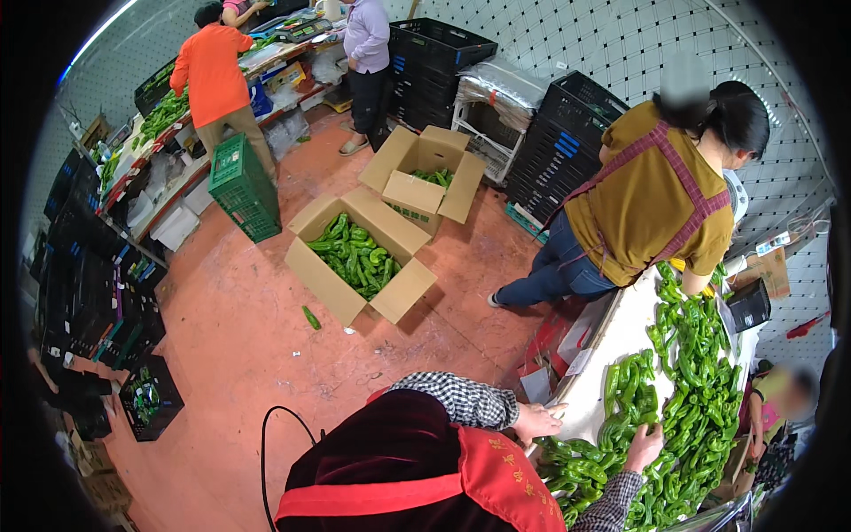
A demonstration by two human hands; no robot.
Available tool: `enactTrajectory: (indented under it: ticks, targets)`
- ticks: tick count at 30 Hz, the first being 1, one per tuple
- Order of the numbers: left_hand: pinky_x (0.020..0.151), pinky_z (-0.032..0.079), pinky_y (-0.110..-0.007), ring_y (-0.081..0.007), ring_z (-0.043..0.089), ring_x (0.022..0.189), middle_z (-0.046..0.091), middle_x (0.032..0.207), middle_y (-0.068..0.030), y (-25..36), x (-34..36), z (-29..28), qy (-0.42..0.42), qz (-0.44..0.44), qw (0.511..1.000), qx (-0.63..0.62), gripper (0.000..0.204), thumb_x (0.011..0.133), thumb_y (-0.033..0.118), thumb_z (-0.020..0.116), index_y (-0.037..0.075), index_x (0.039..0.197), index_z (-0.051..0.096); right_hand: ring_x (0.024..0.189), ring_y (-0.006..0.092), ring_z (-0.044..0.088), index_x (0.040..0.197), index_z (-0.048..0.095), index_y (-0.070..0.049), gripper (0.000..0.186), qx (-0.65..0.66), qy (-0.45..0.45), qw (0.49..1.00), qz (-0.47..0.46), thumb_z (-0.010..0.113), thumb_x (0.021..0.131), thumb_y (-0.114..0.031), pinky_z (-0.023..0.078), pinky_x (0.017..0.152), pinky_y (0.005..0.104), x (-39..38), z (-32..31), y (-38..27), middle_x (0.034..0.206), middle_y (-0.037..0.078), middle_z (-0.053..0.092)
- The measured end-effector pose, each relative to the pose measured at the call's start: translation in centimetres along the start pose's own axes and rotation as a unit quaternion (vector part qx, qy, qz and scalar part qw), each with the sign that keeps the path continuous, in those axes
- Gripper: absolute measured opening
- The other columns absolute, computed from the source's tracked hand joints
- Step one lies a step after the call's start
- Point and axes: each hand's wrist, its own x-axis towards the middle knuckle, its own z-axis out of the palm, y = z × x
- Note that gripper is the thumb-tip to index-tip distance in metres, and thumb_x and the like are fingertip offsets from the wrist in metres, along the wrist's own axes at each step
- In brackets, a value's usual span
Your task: The person selects green peppers from a large pile on a table, places them onto a digital scale, and then transfers them into a plastic bag. The person repeats this process of weighing and bagging peppers while other workers sort produce in the background.
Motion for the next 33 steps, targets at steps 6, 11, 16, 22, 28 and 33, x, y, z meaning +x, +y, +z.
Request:
enactTrajectory:
  ticks: [6, 11, 16, 22, 28, 33]
  targets:
    - [0.11, 0.052, -0.046, -0.049, 0.007, 0.155, 0.046, 0.152, -0.0193, -0.2, 0.4, 0.4, -0.017, 0.002, 1.0, 0.004, 0.074, 0.068, 0.032, 0.089, -0.001, 0.126, 0.057, 0.115, 0.041, 0.063, 0.146, 0.046, 0.002, 0.063, -0.117, -0.024, 0.993, 0.018, 0.069, 0.095, -0.027, 0.053, 0.093, 0.0498, -0.2, 5.5, 8.8, 0.132, 0.025, 0.062]
    - [0.109, 0.052, -0.047, -0.0487, 0.01, 0.154, 0.045, 0.152, -0.0196, 0.2, 0.0, -0.3, -0.022, -0.007, 1.0, -0.005, 0.073, 0.068, 0.033, 0.089, -0.001, 0.125, 0.057, 0.102, 0.044, 0.068, 0.15, 0.039, 0.007, 0.066, -0.07, -0.104, 0.989, 0.083, 0.058, 0.104, -0.036, 0.053, 0.091, 0.0496, -3.2, 8.8, 12.3, 0.117, 0.032, 0.068]
    - [0.105, 0.054, -0.047, -0.0464, 0.021, 0.152, 0.044, 0.152, -0.0198, 0.1, -0.7, -1.0, -0.017, -0.015, 1.0, -0.011, 0.077, 0.066, 0.032, 0.09, -0.001, 0.127, 0.055, 0.106, 0.0451, 0.067, 0.145, 0.047, 0.01, 0.063, -0.039, -0.112, 0.992, 0.043, 0.058, 0.104, -0.036, 0.053, 0.092, 0.0476, -4.4, 8.9, 11.8, 0.119, 0.034, 0.067]
    - [0.1, 0.057, -0.047, -0.0459, 0.029, 0.148, 0.051, 0.142, -0.019, 0.7, -0.4, -0.6, 0.008, -0.001, 1.0, -0.001, 0.075, 0.066, 0.031, 0.091, -0.001, 0.123, 0.056, 0.136, 0.0448, 0.049, 0.142, 0.051, 0.011, 0.059, -0.051, -0.101, 0.994, -0.006, 0.067, 0.097, -0.024, 0.039, 0.116, 0.0473, -7.6, 6.1, 10.0, 0.146, 0.031, 0.052]
    - [0.099, 0.058, -0.047, -0.0471, 0.022, 0.151, 0.053, 0.139, -0.0148, 0.8, -0.2, -0.5, 0.006, -0.009, 1.0, -0.019, 0.071, 0.065, 0.03, 0.092, 0.0, 0.119, 0.057, 0.139, 0.0449, 0.044, 0.142, 0.05, 0.009, 0.059, -0.056, -0.087, 0.994, -0.022, 0.069, 0.094, -0.018, 0.035, 0.119, 0.0493, -10.5, 3.8, 8.6, 0.148, 0.03, 0.049]
    - [0.091, 0.062, -0.05, -0.047, 0.021, 0.152, 0.052, 0.143, -0.0126, 1.3, -0.1, -1.5, -0.04, -0.042, 0.998, -0.027, 0.07, 0.07, 0.028, 0.087, -0.001, 0.126, 0.055, 0.141, 0.0455, 0.043, 0.129, 0.063, 0.006, 0.043, -0.032, -0.084, 0.996, 0.017, 0.069, 0.093, -0.018, 0.035, 0.12, 0.0491, -12.5, -0.3, 3.7, 0.15, 0.03, 0.047]
